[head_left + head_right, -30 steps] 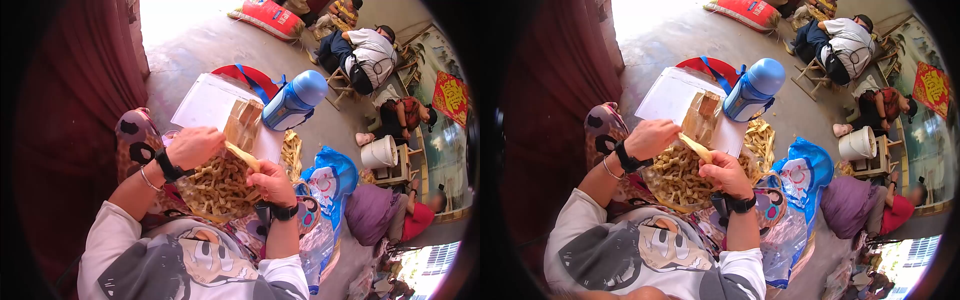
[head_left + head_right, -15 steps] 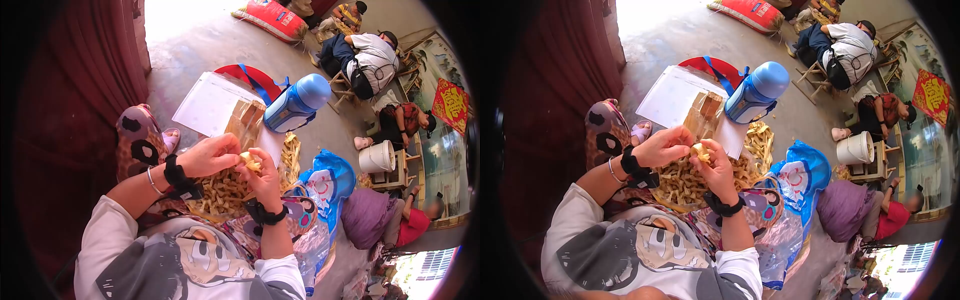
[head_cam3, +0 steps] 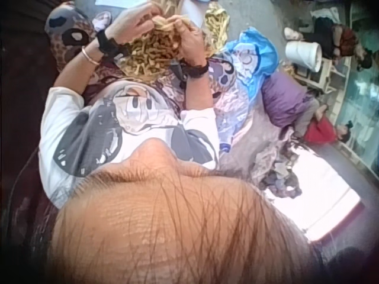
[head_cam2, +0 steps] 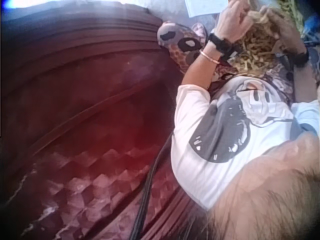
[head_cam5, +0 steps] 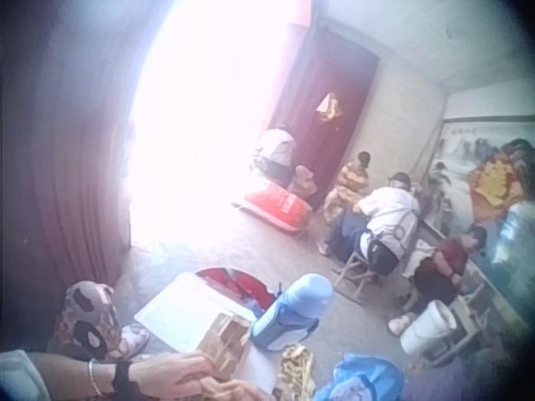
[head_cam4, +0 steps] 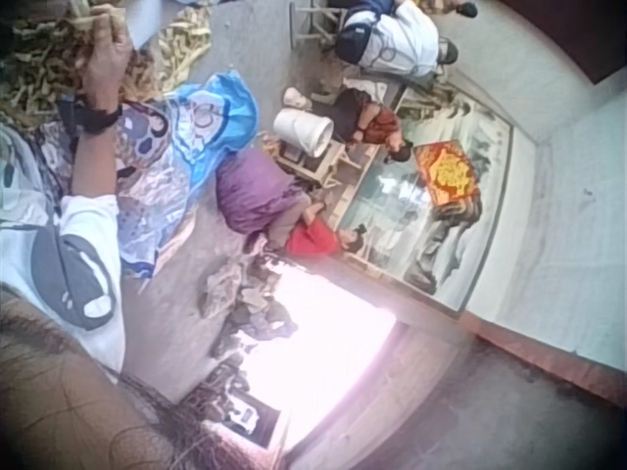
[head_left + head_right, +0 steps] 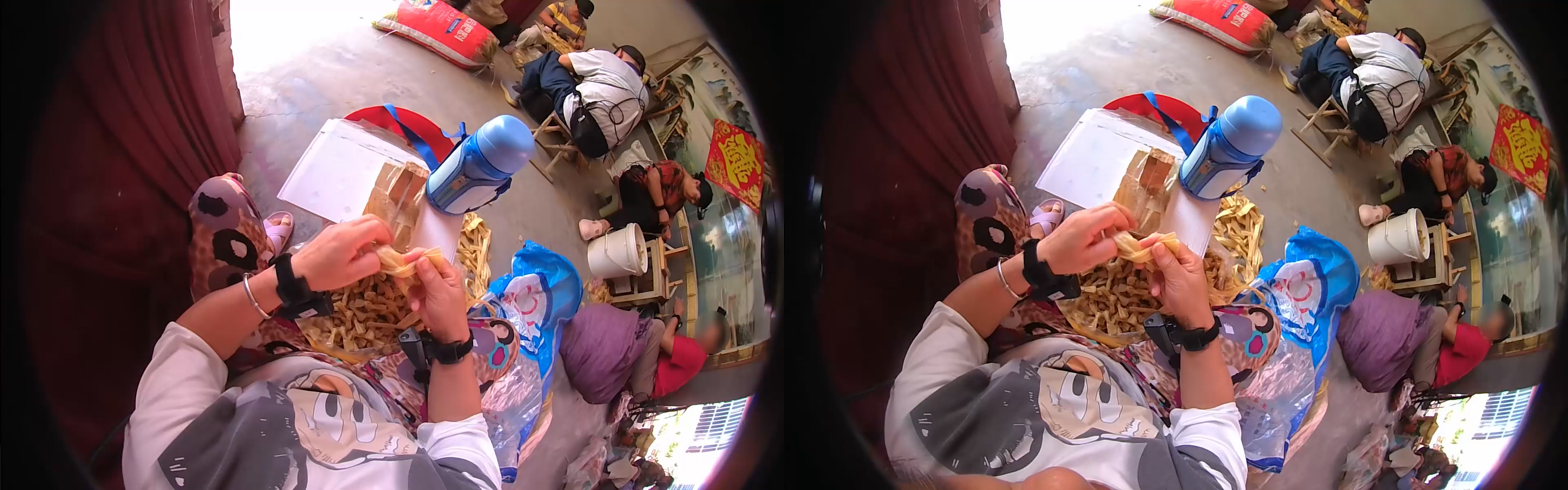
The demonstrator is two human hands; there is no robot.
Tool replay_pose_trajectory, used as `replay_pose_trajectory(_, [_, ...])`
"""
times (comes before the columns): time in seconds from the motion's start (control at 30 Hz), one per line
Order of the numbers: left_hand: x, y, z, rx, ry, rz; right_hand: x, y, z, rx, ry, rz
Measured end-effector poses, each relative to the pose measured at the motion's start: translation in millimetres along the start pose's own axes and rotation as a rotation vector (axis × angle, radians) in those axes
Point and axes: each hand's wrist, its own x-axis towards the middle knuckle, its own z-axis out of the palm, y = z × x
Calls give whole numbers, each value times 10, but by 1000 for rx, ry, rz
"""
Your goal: The person peels and trims long yellowish vegetable strips by hand, gathering the processed pieces into a large pile on the cement floor.
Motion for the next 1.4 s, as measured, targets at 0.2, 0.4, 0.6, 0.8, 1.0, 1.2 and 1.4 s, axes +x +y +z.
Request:
replay_pose_trajectory(0.2, [-43,-13,68,109,-165,174,137,166,-12,231,-119,192])
replay_pose_trajectory(0.4, [-48,-52,50,-33,-102,-226,54,225,91,-473,27,-185])
replay_pose_trajectory(0.6, [-78,-83,103,169,12,-86,77,168,36,-749,-36,-373])
replay_pose_trajectory(0.8, [-74,-62,84,468,59,250,86,104,-51,37,-233,22])
replay_pose_trajectory(1.0, [-123,-19,99,566,-45,195,102,114,21,-280,-102,-70])
replay_pose_trajectory(1.2, [-125,50,48,200,-127,22,171,83,-152,-628,343,-356])
replay_pose_trajectory(1.4, [-111,144,-88,-208,-218,-372,246,219,-319,-630,457,-517])
